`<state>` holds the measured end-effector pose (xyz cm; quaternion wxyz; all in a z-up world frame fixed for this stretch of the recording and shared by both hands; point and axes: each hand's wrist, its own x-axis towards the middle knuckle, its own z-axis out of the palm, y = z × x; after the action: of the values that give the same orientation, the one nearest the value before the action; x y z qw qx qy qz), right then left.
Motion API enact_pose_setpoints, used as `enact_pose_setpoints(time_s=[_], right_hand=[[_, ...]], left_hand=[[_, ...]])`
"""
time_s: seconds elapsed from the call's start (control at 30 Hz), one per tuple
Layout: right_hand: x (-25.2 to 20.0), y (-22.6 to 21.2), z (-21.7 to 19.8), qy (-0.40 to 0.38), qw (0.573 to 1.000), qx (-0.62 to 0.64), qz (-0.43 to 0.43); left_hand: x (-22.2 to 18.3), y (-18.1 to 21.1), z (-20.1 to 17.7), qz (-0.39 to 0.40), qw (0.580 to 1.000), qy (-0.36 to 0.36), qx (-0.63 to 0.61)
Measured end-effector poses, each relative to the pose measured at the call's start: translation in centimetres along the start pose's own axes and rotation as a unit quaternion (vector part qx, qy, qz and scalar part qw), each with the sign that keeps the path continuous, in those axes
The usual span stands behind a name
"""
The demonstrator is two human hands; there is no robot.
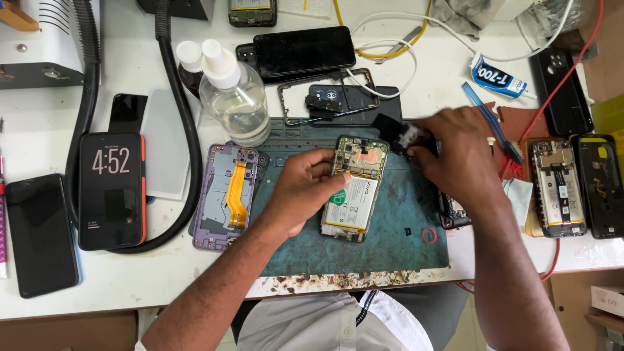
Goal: The person assembles components of a mobile phone on a repair bench, connecting internal cables and using a screwdriver to secure parts.
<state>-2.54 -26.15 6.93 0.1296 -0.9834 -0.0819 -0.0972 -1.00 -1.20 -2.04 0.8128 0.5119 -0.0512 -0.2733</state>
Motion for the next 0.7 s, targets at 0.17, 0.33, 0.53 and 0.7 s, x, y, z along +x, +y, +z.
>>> enact_pose_setpoints(time_s=[0.17,0.33,0.53,0.7], right_hand=[[-2.0,0.1,-0.6,0.068,0.994,0.079,-0.031],[-2.9,-0.3,0.0,0.132,0.982,0.132,-0.02],[-3.4,-1.1,-1.0,0.17,0.947,0.273,0.014],[-3.9,-1.7,-0.5,0.206,0.89,0.397,0.087]], left_hand=[[-0.2,0.3,0.1,-0.02,1.0,-0.014,0.006],[-0.2,0.6,0.2,-0.017,1.0,-0.024,0.008],[-0.2,0.5,0.2,-0.012,1.0,-0.015,0.004],[-0.2,0.6,0.3,-0.011,1.0,0.004,0.022]])
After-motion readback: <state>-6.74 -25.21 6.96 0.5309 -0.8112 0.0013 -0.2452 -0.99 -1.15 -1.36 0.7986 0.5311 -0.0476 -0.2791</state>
